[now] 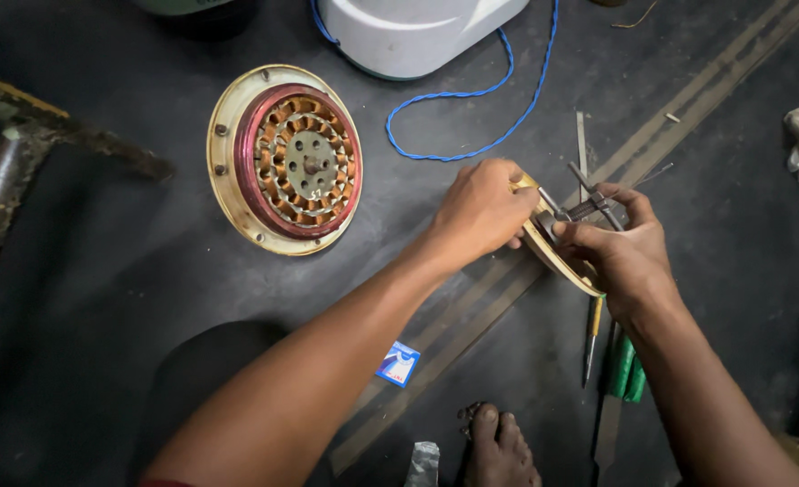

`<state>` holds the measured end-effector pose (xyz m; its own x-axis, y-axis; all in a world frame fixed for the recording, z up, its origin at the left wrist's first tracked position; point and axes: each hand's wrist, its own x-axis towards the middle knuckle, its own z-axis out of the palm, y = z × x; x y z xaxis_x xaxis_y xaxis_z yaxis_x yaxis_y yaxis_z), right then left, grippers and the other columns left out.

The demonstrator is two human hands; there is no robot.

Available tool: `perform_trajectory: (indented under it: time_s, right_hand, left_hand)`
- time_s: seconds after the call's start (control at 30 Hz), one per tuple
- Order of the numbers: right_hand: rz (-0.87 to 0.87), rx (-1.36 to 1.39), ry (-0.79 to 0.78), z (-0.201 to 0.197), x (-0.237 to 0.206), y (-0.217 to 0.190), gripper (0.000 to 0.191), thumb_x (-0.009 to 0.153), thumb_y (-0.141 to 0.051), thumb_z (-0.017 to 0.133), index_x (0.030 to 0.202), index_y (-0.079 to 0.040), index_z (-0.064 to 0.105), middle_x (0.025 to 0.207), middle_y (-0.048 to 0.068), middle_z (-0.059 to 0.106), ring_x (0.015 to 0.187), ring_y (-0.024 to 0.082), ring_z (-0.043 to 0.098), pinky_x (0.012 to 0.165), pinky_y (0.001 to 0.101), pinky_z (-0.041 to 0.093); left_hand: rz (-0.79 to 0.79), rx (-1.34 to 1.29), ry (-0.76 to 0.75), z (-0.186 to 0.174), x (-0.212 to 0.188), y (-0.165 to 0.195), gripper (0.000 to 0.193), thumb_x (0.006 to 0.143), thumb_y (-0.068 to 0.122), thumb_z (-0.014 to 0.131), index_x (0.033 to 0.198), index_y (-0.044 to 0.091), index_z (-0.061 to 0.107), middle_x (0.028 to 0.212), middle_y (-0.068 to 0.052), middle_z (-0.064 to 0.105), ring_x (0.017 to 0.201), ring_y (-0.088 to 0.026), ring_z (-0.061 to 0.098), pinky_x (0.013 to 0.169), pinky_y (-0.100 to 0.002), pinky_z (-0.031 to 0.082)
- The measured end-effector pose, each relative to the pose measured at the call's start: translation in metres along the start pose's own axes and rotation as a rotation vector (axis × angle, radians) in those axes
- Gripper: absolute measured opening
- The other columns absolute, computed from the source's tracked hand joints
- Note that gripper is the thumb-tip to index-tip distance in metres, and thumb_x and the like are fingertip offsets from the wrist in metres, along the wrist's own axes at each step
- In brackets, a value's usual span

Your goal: The person sits on the workshop floor assembling an electric motor. They fit a bearing onto the motor shaft, seat the rotor pulley assembly into the round base plate, and tighten it using a spanner, repositioning the parts and using a screwdriver and pliers as needed.

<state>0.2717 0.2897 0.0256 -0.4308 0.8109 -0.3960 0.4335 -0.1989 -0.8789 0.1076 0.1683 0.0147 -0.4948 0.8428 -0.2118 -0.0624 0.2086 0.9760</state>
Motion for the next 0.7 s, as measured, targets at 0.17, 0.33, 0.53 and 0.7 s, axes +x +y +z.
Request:
perform_trajectory:
  time_s: [0.17,0.33,0.53,0.7]
  right_hand:
    - [-0.007,-0.060,-0.006,0.000,-0.001,0.000,0.076,0.073,0.003,0.080,0.141,-0.008,0.046,0.086,0.011,0.071,0.068,0.019,0.069,0.058,0.0319,0.054]
    - [-0.188,-0.303,-0.013,0.009,-0.015,0.012,0.077,0.070,-0.002,0.085,0.139,-0.008,0.050,0.094,0.008,0.072,0.078,0.017,0.069,0.067,0.0329,0.059]
    - [-0.356,-0.531,0.030,0.026,-0.044,0.038,0.076,0.070,-0.012,0.086,0.139,-0.007,0.055,0.097,0.006,0.075,0.088,0.017,0.071,0.078,0.0318,0.056]
    - [-0.387,-0.402,-0.036,0.017,-0.044,0.021,0.063,0.075,-0.024,0.086,0.132,-0.008,0.063,0.103,0.001,0.070,0.087,0.011,0.067,0.074,0.0266,0.055]
  left_hand:
    - [-0.023,0.016,-0.015,-0.004,-0.003,0.002,0.028,0.082,0.018,0.056,0.090,-0.004,0.071,0.068,-0.015,0.075,0.054,-0.020,0.075,0.056,-0.035,0.062]
    - [-0.107,0.175,-0.064,-0.008,-0.002,0.000,0.026,0.082,0.009,0.052,0.098,-0.009,0.062,0.071,-0.024,0.073,0.055,-0.030,0.075,0.061,-0.041,0.061]
    - [-0.069,0.386,-0.085,-0.009,-0.006,-0.034,0.037,0.084,0.000,0.053,0.114,-0.013,0.035,0.086,-0.040,0.065,0.075,-0.049,0.072,0.072,-0.055,0.061]
    - [0.043,0.543,-0.079,-0.004,-0.001,-0.055,0.044,0.082,0.001,0.060,0.114,-0.014,0.035,0.089,-0.042,0.065,0.091,-0.054,0.069,0.082,-0.056,0.056]
